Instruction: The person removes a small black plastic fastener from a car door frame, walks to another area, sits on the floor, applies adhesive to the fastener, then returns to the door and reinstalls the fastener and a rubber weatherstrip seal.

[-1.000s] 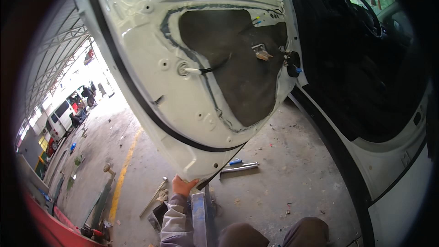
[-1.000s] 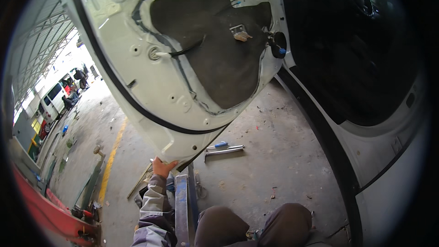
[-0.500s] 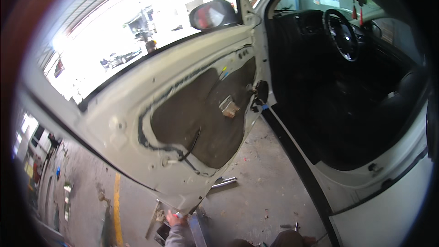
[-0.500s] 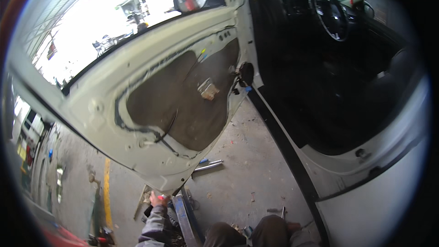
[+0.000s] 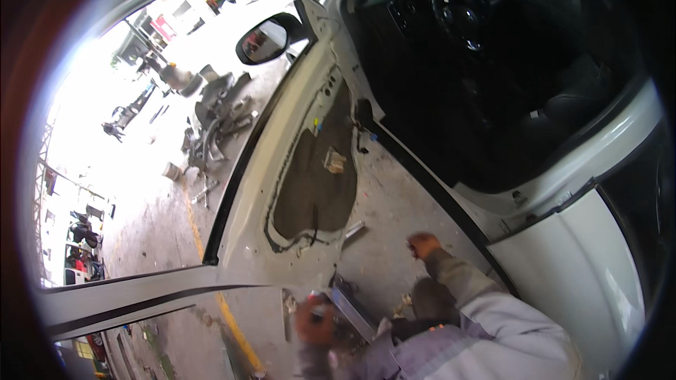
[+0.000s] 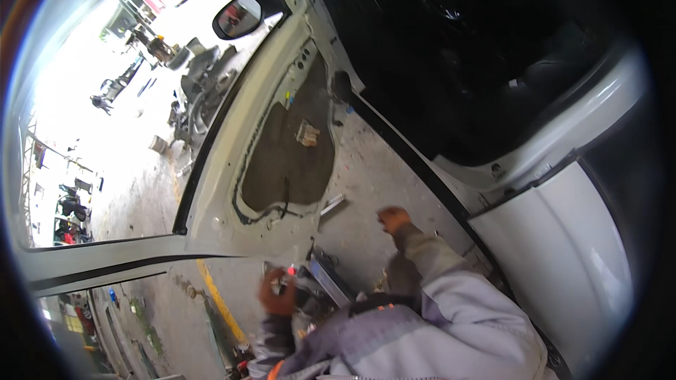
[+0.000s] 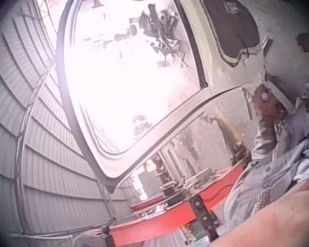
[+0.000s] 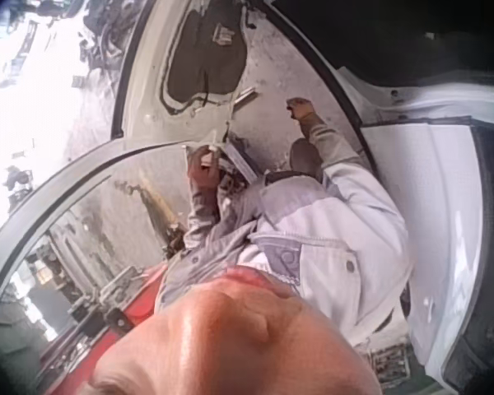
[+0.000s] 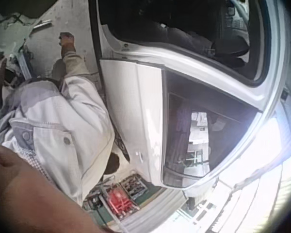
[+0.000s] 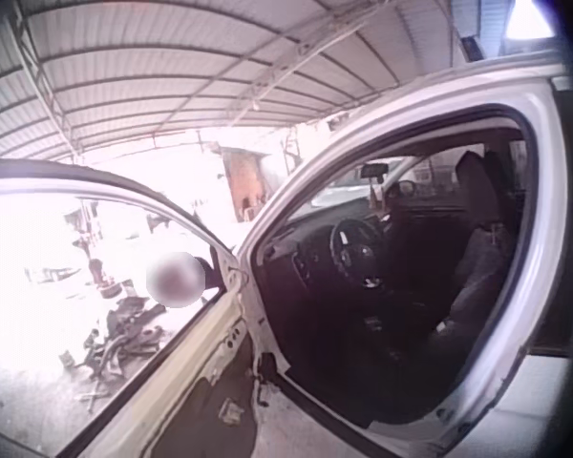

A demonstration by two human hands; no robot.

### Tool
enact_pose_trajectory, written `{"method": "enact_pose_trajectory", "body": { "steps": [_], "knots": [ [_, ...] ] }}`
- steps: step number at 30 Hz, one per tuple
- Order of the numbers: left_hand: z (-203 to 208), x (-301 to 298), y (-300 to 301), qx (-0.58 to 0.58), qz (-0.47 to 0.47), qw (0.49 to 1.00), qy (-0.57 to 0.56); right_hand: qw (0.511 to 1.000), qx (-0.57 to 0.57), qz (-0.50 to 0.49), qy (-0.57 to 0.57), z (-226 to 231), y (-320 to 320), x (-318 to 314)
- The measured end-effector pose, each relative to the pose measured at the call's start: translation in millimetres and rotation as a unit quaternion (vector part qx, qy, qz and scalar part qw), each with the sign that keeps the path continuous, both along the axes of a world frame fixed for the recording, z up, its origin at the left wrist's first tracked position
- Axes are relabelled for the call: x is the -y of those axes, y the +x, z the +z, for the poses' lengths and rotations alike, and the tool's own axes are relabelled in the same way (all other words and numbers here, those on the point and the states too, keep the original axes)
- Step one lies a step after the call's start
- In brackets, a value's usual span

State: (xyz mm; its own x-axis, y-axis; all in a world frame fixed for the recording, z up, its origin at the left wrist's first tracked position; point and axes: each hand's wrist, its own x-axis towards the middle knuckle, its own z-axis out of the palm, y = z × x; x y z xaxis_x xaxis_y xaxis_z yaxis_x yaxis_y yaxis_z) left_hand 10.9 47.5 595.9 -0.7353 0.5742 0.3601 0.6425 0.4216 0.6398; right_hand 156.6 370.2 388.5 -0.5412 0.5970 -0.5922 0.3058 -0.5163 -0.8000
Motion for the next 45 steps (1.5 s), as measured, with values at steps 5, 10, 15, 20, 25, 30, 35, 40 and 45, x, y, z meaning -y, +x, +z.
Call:
{"method": "enact_pose_trajectory", "body": {
  "steps": [5, 10, 15, 20, 25, 30, 35, 40, 45],
  "knots": [
    [120.0, -19.5, -47.0, -0.127, 0.039, 0.989, 0.064, 0.993, -0.114, -0.015, 0.006, 122.0, -75.6, -29.4],
    [141.3, -62.0, -71.9, -0.170, 0.085, 0.976, 0.110, 0.989, -0.133, -0.031, 0.049, 154.5, -164.6, -141.9],
    [116.9, -131.6, -82.0, -0.109, 0.219, 0.961, 0.130, 0.972, -0.218, 0.007, 0.087, 163.2, -284.9, -254.9],
    [120.1, -199.1, -82.5, -0.064, 0.158, 0.980, 0.099, 0.976, -0.153, 0.026, 0.156, 156.0, -368.6, -322.8],
    [128.8, -227.0, -94.1, -0.080, 0.144, 0.986, 0.018, 0.971, -0.152, 0.032, 0.180, 126.0, -412.0, -340.1],
    [121.5, -242.3, -102.8, -0.067, 0.145, 0.987, 0.021, 0.961, -0.159, 0.008, 0.228, 121.2, -422.9, -336.0],
    [118.1, -250.9, -106.8, -0.064, 0.125, 0.990, 0.013, 0.929, -0.093, -0.019, 0.357, 141.5, -428.9, -346.9],
    [117.6, -254.2, -111.8, -0.073, 0.150, 0.986, 0.010, 0.912, -0.049, -0.020, 0.406, 151.0, -436.2, -362.1],
    [113.6, -257.5, -110.1, -0.066, 0.174, 0.982, 0.011, 0.860, -0.032, -0.002, 0.510, 155.8, -434.0, -372.6]
  ]
}}
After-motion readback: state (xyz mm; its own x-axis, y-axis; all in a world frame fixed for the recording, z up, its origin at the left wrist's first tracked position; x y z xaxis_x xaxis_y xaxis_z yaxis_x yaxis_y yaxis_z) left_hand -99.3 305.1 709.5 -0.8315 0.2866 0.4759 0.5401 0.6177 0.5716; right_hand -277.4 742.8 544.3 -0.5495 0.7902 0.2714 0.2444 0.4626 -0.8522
